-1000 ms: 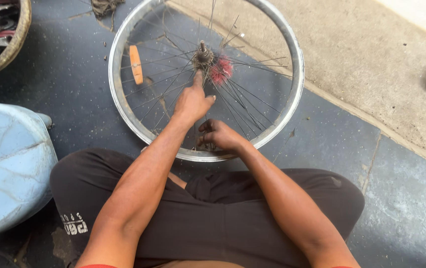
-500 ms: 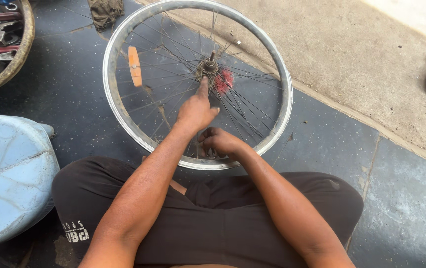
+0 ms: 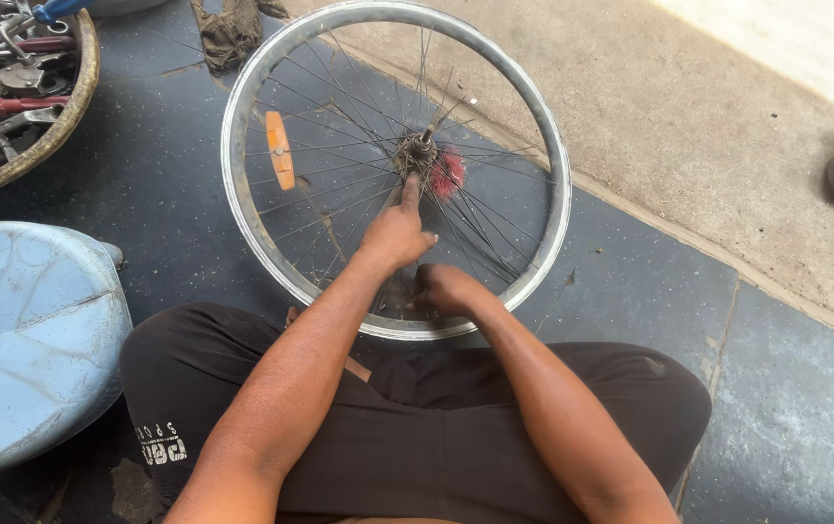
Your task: The person sits on the ground with a bicycle wheel laid flat and works on the spokes near the hub, holding the rim with one hand while turning a small tool on the spoke nipples with the other, repositioning around the wheel as they adjust the spokes.
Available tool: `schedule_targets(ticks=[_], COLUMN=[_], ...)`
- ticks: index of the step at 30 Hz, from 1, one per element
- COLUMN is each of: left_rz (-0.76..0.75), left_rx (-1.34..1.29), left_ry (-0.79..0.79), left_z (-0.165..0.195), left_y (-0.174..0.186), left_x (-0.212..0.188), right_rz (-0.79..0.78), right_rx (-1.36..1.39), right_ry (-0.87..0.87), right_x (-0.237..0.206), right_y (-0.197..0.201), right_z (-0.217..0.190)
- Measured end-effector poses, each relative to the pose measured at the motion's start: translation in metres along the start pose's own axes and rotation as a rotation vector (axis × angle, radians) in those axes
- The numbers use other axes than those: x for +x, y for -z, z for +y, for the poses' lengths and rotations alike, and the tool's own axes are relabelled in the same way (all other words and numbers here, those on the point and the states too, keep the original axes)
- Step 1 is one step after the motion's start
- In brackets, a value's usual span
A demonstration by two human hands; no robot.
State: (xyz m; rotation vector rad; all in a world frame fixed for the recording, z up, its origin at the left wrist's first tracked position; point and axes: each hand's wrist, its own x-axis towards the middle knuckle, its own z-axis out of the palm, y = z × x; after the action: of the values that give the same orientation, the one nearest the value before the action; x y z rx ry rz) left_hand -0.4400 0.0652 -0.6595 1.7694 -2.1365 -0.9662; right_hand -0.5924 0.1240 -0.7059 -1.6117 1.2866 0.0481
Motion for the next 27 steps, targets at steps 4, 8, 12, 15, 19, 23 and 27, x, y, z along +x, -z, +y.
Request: schedule_targets(ticks=[4,8,12,15,19,23,27], left_rz=[-0.138,-0.139,-0.081,-0.103,-0.127,-0.166,-0.163], left_rx=[-0.164,-0.188,-0.26,-0.285,-0.288,-0.226,-0.18], left_ry=[0.054,0.039,-0.066,-0.063,-0.028,0.009,-0.009], left_z=[-0.001,-0.006,-0.015,-0.021,-0.02,-0.015,-0.021], left_y=[0.011,0.007,-0.007,-0.013,-0.012,-0.01,-0.017], left_x=[-0.002,0.004,0.018,0.023,0.022,0.02,0.023], right_rz=[-0.059,-0.297,-0.341,-0.23,-0.018,-0.157,-0.31], right_rx=[0.212,0.515,0.537,0.165,-0.052,0.471,0.707], right_ry=[-0.096,-0.084,-0.036,-0.143,-0.009,-0.081,0.023], right_x=[0.002,-0.005,-0.009,0.0,0.008,0.003,-0.006], right_y=[-0.001,0.025,0.036,0.023,-0.001,0.004,0.022], right_z=[0.008,0.023,0.027,0.019,0.01,0.017,0.026])
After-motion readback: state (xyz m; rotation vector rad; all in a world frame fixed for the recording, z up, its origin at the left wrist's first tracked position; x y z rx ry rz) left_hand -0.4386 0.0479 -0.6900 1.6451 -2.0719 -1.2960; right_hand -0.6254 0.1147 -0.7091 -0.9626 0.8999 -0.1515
